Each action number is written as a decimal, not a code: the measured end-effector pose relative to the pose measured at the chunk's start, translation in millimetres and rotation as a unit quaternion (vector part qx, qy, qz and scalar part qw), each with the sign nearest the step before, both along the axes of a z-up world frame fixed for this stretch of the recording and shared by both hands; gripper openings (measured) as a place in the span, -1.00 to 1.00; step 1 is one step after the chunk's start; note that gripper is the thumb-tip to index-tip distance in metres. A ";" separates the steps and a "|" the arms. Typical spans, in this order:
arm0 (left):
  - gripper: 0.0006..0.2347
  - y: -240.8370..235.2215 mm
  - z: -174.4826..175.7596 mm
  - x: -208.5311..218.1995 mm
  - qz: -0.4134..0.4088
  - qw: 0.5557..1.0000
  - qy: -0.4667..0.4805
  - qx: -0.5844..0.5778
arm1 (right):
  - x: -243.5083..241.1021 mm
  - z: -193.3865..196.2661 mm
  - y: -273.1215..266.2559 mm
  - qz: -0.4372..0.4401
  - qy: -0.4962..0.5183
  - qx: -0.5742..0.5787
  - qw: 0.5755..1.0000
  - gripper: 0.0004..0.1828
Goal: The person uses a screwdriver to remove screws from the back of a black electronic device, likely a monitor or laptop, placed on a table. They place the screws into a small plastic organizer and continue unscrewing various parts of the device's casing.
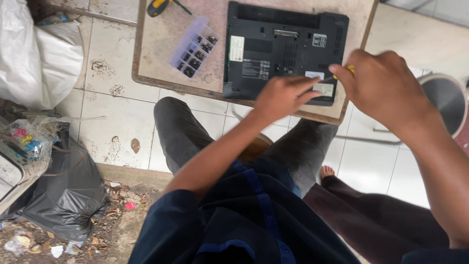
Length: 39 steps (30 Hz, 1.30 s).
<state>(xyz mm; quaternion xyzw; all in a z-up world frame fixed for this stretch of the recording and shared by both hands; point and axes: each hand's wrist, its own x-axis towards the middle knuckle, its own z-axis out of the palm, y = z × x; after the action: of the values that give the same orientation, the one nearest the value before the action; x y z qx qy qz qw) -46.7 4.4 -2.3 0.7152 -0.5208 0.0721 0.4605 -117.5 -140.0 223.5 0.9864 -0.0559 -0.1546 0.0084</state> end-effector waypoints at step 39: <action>-0.42 35.6 -13.5 -5.3 -0.075 0.994 0.081 0.000 | -50.6 -33.4 26.1 0.030 -0.212 0.248 0.945 -0.93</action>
<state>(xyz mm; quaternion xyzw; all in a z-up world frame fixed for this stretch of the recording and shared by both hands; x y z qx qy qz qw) -52.0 40.1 -15.8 0.6772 -0.5343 -0.0206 0.5054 -168.1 -113.8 190.1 0.9685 0.0134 0.0499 -0.2436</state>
